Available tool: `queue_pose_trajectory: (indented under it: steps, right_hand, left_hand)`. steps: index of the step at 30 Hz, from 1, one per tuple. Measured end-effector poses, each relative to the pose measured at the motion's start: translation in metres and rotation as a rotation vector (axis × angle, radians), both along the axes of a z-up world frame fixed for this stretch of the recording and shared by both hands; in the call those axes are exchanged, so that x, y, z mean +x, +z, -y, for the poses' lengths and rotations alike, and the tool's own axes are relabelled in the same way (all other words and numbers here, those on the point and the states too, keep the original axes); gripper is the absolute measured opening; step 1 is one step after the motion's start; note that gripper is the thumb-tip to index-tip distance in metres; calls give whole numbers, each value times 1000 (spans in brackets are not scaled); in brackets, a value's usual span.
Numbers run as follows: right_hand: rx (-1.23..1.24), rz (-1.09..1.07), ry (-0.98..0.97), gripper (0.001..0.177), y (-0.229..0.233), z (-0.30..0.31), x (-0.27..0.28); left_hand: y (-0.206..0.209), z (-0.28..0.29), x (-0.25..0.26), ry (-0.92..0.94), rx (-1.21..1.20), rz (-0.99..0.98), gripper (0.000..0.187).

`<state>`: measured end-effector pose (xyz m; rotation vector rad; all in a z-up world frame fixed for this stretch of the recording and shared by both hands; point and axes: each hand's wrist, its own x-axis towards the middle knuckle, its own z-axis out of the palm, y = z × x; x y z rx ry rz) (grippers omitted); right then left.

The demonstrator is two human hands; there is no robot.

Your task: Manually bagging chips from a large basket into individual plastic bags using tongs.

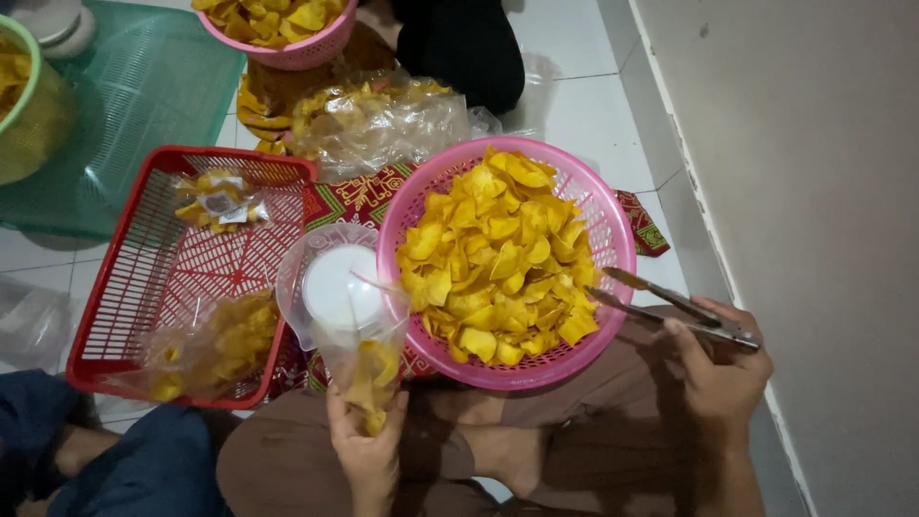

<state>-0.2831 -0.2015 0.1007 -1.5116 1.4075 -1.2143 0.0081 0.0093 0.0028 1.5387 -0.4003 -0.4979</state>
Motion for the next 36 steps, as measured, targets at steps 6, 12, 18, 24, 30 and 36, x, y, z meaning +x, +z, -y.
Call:
queue_pose_trajectory:
  steps: [6, 12, 18, 24, 30, 36]
  right_hand:
    - [125, 13, -52, 37, 22, 1, 30]
    - [121, -365, -128, 24, 25, -3, 35]
    - [89, 173, -84, 21, -18, 10, 0]
    - [48, 494, 22, 17, -29, 16, -25]
    - [20, 530, 78, 19, -7, 10, -27]
    - [-19, 676, 183, 21, 3, 0, -31]
  left_hand:
    - [-2, 2, 1, -59, -169, -248, 84]
    - [-5, 1, 4, -131, -95, -148, 70]
    - [-14, 5, 0, -176, 70, -31, 73]
    - [10, 16, -6, -235, 145, 454, 71]
    - [16, 17, -7, -207, 256, 687, 70]
    - [16, 16, -8, -214, 253, 797, 67]
